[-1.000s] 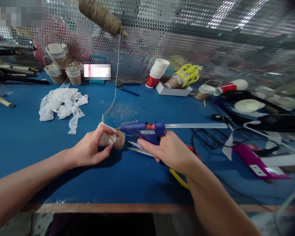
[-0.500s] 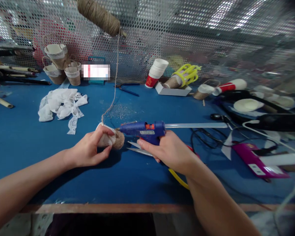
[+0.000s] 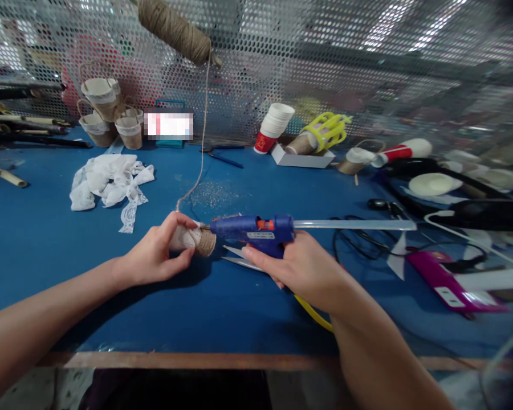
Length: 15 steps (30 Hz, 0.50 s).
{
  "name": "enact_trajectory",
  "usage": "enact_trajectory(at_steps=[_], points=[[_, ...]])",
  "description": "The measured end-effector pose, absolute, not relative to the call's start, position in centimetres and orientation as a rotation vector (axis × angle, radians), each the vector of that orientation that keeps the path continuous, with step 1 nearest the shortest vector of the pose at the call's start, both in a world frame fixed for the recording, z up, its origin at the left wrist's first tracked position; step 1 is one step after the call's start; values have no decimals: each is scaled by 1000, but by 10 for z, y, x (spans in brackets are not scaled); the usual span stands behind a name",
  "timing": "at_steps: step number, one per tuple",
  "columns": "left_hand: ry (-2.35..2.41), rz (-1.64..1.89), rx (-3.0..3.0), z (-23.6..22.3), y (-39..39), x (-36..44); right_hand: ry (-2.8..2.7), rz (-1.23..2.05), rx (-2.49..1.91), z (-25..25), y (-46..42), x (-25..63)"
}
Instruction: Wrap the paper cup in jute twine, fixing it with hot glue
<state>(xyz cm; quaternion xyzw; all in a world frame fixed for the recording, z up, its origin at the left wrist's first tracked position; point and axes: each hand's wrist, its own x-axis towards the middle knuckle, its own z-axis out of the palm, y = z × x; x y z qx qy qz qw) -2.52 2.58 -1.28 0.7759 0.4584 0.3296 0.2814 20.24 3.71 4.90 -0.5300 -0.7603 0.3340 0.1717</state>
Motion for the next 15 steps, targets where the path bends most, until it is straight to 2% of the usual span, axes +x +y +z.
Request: enact_trajectory(at_steps=[15], points=[[1220, 896, 1933, -12, 30, -26, -2138, 995, -1332, 47, 29, 199]])
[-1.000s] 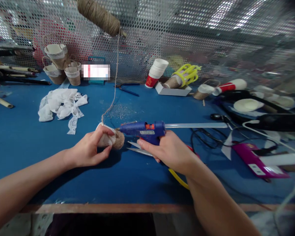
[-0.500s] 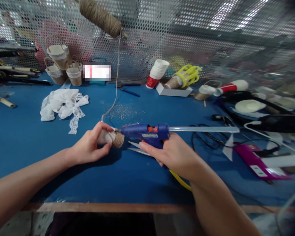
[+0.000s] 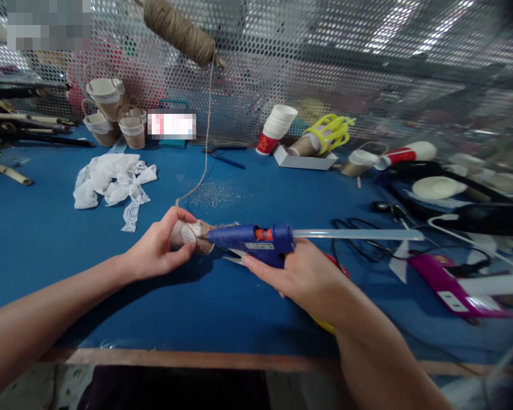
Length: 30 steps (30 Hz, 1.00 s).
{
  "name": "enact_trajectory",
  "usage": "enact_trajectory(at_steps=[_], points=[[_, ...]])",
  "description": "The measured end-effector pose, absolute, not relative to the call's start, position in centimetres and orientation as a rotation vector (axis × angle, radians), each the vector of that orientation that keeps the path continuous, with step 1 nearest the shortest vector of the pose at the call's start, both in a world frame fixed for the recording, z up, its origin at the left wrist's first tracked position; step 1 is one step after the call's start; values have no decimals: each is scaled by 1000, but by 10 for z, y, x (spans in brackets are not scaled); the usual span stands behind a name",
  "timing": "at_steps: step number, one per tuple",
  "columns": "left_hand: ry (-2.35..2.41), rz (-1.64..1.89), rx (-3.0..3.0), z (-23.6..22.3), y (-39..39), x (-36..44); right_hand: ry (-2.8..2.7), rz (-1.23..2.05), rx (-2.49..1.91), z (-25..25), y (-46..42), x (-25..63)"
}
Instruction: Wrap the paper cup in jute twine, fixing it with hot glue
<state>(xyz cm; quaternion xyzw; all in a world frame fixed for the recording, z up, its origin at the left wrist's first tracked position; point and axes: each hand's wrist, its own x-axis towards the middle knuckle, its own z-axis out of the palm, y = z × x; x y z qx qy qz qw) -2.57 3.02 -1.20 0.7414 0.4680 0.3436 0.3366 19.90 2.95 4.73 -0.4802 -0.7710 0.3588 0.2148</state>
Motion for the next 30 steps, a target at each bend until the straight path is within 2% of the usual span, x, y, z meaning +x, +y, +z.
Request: enact_trajectory(at_steps=[8, 15, 30], points=[[1203, 916, 1913, -14, 31, -26, -2140, 1003, -1325, 47, 30, 199], [1203, 940, 1925, -16, 32, -26, -2151, 854, -1392, 47, 36, 200], [1291, 887, 2019, -13, 29, -23, -2110, 989, -1556, 45, 44, 194]])
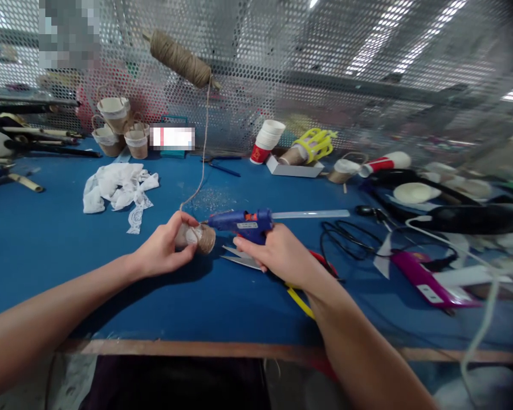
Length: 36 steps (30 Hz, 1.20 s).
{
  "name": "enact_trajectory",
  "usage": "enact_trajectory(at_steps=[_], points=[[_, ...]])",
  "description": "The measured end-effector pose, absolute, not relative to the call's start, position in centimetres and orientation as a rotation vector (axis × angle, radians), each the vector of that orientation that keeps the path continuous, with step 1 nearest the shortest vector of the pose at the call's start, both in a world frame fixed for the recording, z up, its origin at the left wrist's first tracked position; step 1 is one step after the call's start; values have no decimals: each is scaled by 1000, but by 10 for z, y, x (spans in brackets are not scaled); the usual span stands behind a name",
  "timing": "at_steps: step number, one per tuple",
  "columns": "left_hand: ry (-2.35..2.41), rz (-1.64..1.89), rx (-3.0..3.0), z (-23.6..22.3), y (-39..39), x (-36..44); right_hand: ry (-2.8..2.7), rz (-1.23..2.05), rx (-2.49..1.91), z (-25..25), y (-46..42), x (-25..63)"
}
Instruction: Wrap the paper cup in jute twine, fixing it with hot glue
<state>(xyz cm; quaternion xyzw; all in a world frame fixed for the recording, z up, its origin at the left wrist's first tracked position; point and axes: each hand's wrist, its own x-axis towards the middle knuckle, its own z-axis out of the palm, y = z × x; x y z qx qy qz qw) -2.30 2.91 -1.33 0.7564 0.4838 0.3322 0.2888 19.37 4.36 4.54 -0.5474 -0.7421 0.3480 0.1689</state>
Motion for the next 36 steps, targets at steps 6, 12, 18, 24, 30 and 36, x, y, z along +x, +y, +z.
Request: enact_trajectory(at_steps=[6, 12, 18, 24, 30, 36], points=[[1290, 865, 2187, -9, 27, -22, -1827, 1092, -1478, 37, 67, 197], [1128, 997, 2458, -11, 25, -21, -1765, 808, -1751, 26, 105, 205], [978, 1042, 2602, -12, 24, -20, -1780, 843, -1860, 9, 131, 206], [885, 1049, 2666, -8, 20, -17, -1894, 726, -1730, 25, 118, 191], [831, 997, 2668, -11, 19, -15, -2063, 1397, -1145, 40, 74, 143], [906, 962, 2449, -8, 15, -16, -1754, 1295, -1007, 46, 61, 140]])
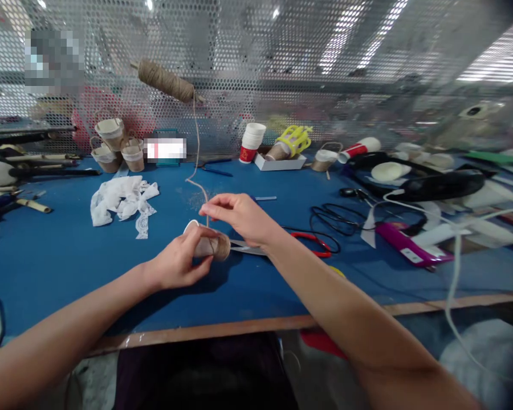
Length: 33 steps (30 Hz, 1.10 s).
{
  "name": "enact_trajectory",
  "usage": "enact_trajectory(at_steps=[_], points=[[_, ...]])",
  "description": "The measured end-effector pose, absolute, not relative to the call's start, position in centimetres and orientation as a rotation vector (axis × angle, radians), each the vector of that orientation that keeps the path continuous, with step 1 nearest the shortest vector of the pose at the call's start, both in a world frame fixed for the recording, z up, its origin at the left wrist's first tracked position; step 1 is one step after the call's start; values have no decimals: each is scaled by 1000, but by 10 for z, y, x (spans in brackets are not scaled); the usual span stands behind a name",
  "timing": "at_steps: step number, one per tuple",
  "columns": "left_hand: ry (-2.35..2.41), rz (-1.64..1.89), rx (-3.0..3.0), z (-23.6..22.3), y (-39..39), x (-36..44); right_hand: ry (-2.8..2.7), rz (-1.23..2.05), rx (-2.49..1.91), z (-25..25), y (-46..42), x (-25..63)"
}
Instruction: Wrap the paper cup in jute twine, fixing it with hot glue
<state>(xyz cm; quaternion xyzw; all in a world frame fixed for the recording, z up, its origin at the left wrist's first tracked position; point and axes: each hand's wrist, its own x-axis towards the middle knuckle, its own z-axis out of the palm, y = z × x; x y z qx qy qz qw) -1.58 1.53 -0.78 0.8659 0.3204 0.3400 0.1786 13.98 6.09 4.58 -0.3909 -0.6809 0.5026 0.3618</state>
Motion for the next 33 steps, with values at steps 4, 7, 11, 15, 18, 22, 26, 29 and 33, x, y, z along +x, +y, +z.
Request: enact_trajectory(at_steps=[4, 7, 11, 15, 18, 22, 26, 29, 33], points=[[1064, 986, 2049, 0, 10, -13, -1655, 1139, -966, 43, 61, 156], [1026, 1007, 1829, 4, 9, -11, -1594, 1087, -961, 37, 61, 161], [985, 973, 1749, 5, 8, -9, -1590, 1095, -981, 32, 61, 160], [985, 960, 1777, 5, 6, -9, -1633, 1078, -1024, 30, 61, 160], [975, 955, 1774, 6, 4, -10, -1642, 1052, -1050, 29, 60, 162], [977, 965, 1756, 5, 5, -10, -1615, 1022, -1040, 30, 55, 163], [990, 953, 1732, 5, 7, -10, -1596, 985, -1058, 32, 54, 164], [993, 953, 1736, 5, 7, -10, -1610, 977, -1077, 31, 55, 164], [957, 974, 1779, 7, 5, -10, -1639, 986, -1093, 28, 56, 163]])
